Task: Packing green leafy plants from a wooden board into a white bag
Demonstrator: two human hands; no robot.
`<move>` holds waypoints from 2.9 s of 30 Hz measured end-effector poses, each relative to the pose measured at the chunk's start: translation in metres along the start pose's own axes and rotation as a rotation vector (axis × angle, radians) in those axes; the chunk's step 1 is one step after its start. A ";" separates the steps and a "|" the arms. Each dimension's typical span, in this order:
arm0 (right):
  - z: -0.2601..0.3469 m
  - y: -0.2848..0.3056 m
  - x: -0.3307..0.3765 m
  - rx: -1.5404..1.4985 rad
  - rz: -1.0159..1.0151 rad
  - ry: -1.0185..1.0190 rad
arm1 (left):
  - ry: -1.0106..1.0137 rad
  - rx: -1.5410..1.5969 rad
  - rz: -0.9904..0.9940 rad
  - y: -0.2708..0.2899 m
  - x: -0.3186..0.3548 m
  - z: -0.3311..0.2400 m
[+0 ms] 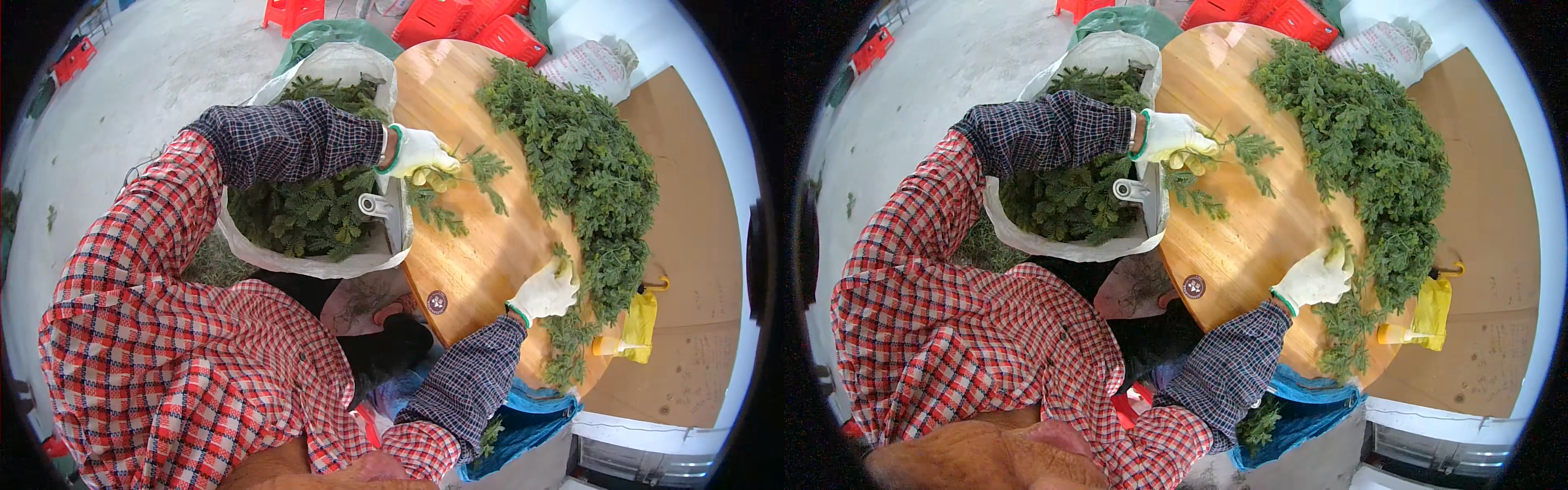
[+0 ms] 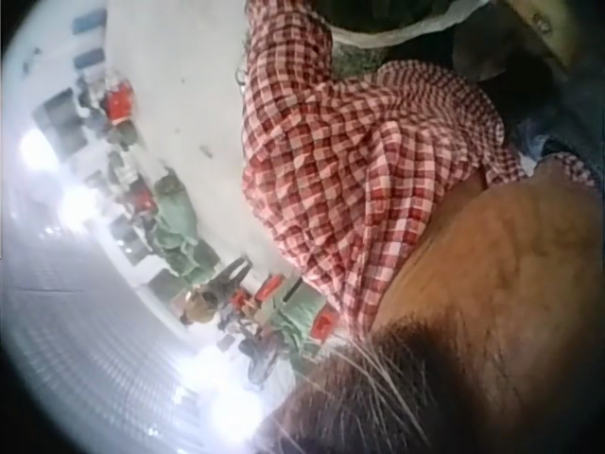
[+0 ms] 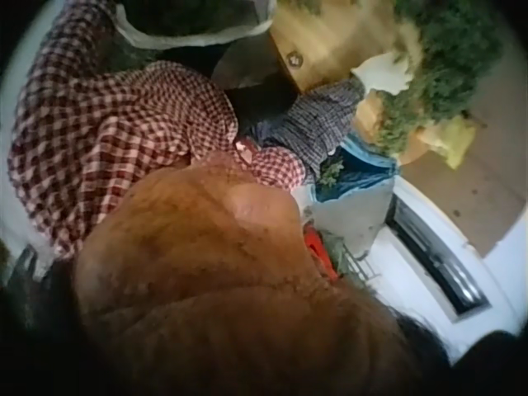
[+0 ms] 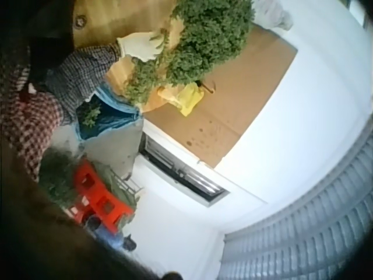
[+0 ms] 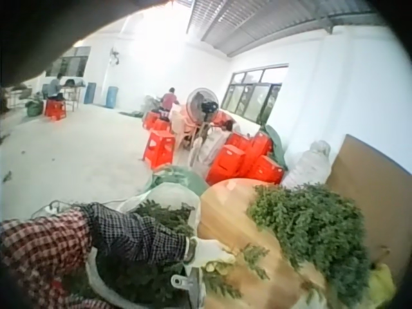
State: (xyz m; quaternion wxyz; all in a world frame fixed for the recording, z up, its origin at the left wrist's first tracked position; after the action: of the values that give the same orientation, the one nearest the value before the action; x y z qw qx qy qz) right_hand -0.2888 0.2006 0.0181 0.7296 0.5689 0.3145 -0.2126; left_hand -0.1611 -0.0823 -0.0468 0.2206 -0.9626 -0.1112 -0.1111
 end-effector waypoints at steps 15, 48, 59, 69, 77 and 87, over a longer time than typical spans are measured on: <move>0.138 -0.012 0.038 -0.291 0.333 0.861 | -0.070 -0.477 0.103 -0.028 0.017 -0.004; 0.164 0.163 0.192 -1.456 1.410 0.150 | -0.794 -1.165 -0.440 -0.044 -0.027 -0.053; 0.247 0.126 0.219 -0.365 0.632 1.065 | -0.261 0.116 -0.163 0.012 0.007 -0.073; 0.224 0.123 0.197 -0.728 0.300 1.061 | -0.177 0.387 -0.088 0.015 0.022 -0.058; 0.195 0.098 0.163 -0.987 0.240 0.557 | -0.115 0.613 -0.010 0.019 0.021 -0.049; 0.196 0.038 0.116 -0.947 0.460 0.201 | -0.081 0.708 0.091 -0.009 0.048 -0.055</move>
State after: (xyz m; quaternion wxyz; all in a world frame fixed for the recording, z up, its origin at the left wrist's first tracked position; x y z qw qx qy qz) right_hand -0.1379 0.0269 -0.0066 0.9003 0.2493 0.3115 0.1736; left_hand -0.1270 -0.0910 0.0184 0.5405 -0.8341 -0.1086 -0.0173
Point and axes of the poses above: each hand's wrist, its own x-axis away from the middle knuckle, its own y-axis out of the back of the hand, z = x × y, the point moved 5 cm from there along -x, towards the middle knuckle, and after that the axes turned 8 degrees about x, right-handed, at the moved point
